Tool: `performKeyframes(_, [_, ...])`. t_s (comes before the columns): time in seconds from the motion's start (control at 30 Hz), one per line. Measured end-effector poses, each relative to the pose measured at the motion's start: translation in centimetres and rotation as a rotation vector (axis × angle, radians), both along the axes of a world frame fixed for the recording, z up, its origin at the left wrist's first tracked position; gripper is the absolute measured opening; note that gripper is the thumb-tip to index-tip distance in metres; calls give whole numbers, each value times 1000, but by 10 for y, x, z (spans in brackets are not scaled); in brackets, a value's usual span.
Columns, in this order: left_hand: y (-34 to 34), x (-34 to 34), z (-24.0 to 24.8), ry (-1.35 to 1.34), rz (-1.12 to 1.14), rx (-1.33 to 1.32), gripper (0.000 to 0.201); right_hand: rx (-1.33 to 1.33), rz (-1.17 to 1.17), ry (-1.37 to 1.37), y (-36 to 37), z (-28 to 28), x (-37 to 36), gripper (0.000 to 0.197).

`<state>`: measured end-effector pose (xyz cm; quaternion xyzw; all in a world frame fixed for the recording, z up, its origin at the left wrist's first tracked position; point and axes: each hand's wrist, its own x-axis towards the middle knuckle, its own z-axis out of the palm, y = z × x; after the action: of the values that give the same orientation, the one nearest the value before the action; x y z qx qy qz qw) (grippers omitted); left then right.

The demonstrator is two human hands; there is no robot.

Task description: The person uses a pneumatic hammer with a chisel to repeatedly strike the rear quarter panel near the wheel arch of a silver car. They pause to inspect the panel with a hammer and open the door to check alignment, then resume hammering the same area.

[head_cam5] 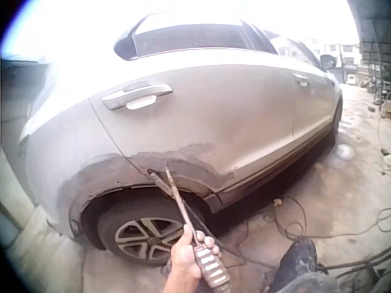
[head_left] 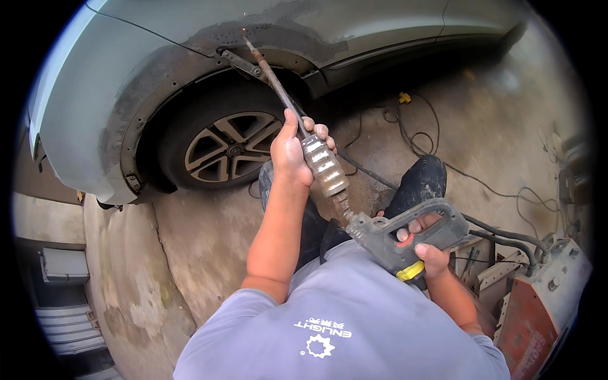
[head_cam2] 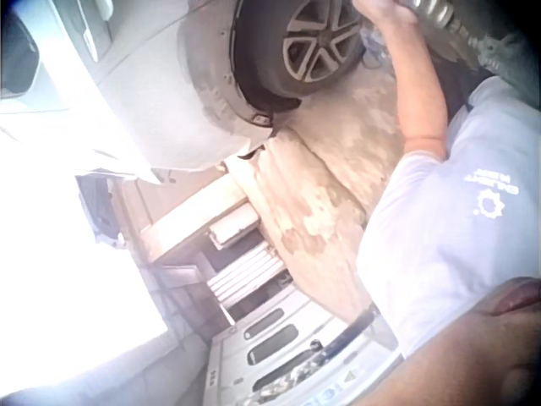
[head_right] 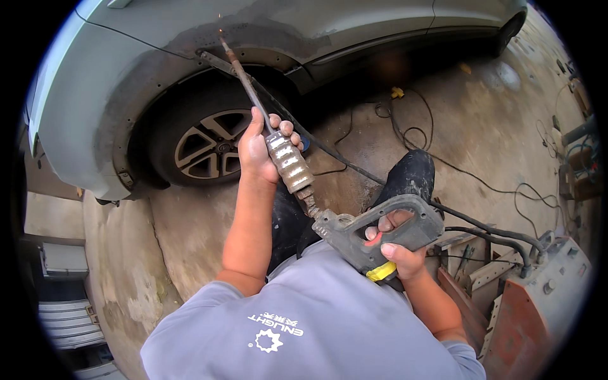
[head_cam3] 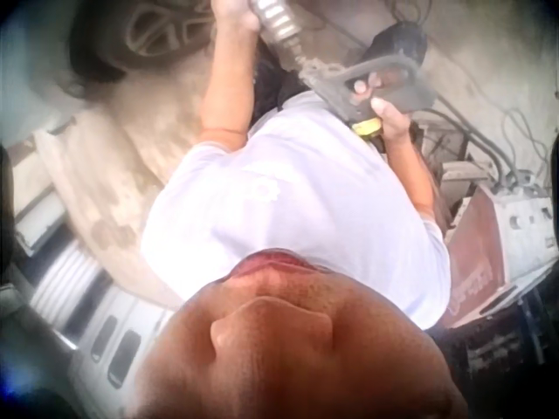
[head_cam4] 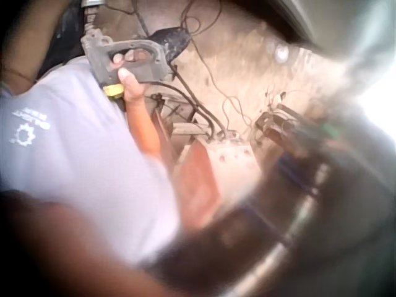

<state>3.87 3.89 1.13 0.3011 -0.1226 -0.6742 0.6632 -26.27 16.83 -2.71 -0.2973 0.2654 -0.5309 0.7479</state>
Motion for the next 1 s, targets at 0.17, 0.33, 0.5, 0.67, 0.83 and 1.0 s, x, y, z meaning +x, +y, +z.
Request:
performKeyframes(0.17, [-6,6,3,-31,-24,-50,53,-67,58,-41,-7,3,2,45])
performKeyframes(0.33, [-36,31,20,-22,10,-66,55,-45,77,-22,-1,1,-3,48])
performKeyframes(0.5, [9,-1,5,-63,61,13,45,-47,-55,-117,3,-5,1,43])
performKeyframes(0.67, [14,4,0,58,-47,-119,47,-42,-43,-81,-5,-11,0,43])
performKeyframes(0.83, [4,14,-44,679,-314,-641,48,31,22,-58,-5,-9,1,43])
performKeyframes(1.0, [10,11,-23,-103,-16,-75,47,56,22,-9,-8,-4,0,40])
